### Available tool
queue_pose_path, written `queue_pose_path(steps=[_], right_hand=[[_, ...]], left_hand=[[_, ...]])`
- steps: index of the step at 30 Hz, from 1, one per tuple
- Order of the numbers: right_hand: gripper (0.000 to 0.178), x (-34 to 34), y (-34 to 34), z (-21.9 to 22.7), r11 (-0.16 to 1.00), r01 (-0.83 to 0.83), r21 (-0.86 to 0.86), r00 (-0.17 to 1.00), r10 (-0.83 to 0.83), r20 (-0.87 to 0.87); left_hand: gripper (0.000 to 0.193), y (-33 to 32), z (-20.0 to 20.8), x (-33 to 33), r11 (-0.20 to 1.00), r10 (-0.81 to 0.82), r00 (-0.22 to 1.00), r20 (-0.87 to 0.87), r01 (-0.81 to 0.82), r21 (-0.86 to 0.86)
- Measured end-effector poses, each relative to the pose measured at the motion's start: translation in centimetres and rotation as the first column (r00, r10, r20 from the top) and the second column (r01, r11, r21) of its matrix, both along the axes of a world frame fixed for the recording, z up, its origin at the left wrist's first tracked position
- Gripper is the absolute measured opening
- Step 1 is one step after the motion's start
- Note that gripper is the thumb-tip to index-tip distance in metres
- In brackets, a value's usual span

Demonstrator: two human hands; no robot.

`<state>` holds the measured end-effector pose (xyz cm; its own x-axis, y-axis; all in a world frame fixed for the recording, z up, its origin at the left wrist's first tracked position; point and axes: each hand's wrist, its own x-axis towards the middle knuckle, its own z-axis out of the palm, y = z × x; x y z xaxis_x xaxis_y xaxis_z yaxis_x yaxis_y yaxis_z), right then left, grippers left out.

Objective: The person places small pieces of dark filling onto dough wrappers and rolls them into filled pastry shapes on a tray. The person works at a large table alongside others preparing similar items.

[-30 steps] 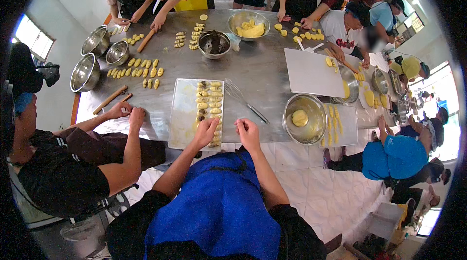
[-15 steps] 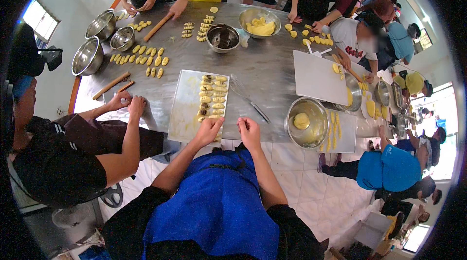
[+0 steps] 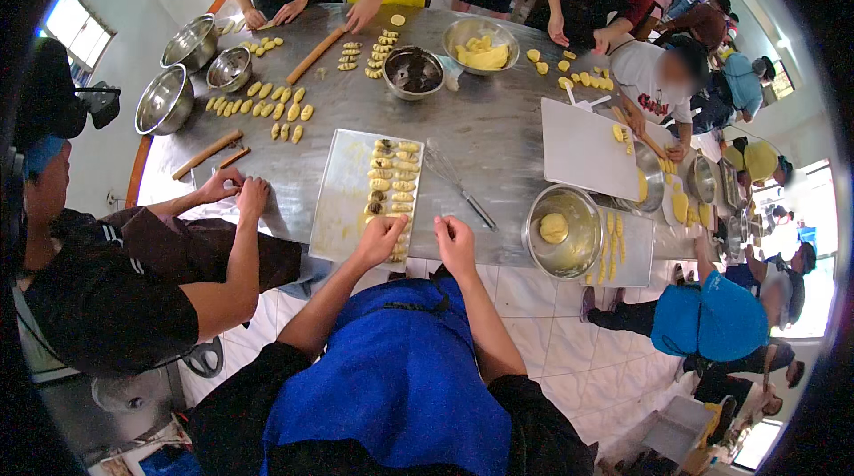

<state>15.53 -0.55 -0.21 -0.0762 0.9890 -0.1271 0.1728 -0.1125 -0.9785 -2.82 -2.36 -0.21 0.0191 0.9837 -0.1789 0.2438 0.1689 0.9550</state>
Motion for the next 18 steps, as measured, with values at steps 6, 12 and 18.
queue_pose_path(steps=[6,12,18], right_hand=[[0.039,0.6,-0.2,0.5,0.998,0.022,0.057,0.998,-0.025,0.055],[0.042,1.2,-0.7,0.6,0.995,0.062,0.077,0.993,-0.07,0.099],[0.042,2.3,-1.6,0.6,0.993,0.094,0.071,0.989,-0.102,0.107]], left_hand=[[0.055,0.3,-0.3,0.8,0.997,-0.055,0.997,-0.046,0.057,0.047],[0.05,0.6,-0.4,1.4,0.993,-0.092,0.993,-0.069,0.097,0.068],[0.049,0.6,-1.0,2.4,0.989,-0.142,0.99,-0.011,0.142,0.032]])
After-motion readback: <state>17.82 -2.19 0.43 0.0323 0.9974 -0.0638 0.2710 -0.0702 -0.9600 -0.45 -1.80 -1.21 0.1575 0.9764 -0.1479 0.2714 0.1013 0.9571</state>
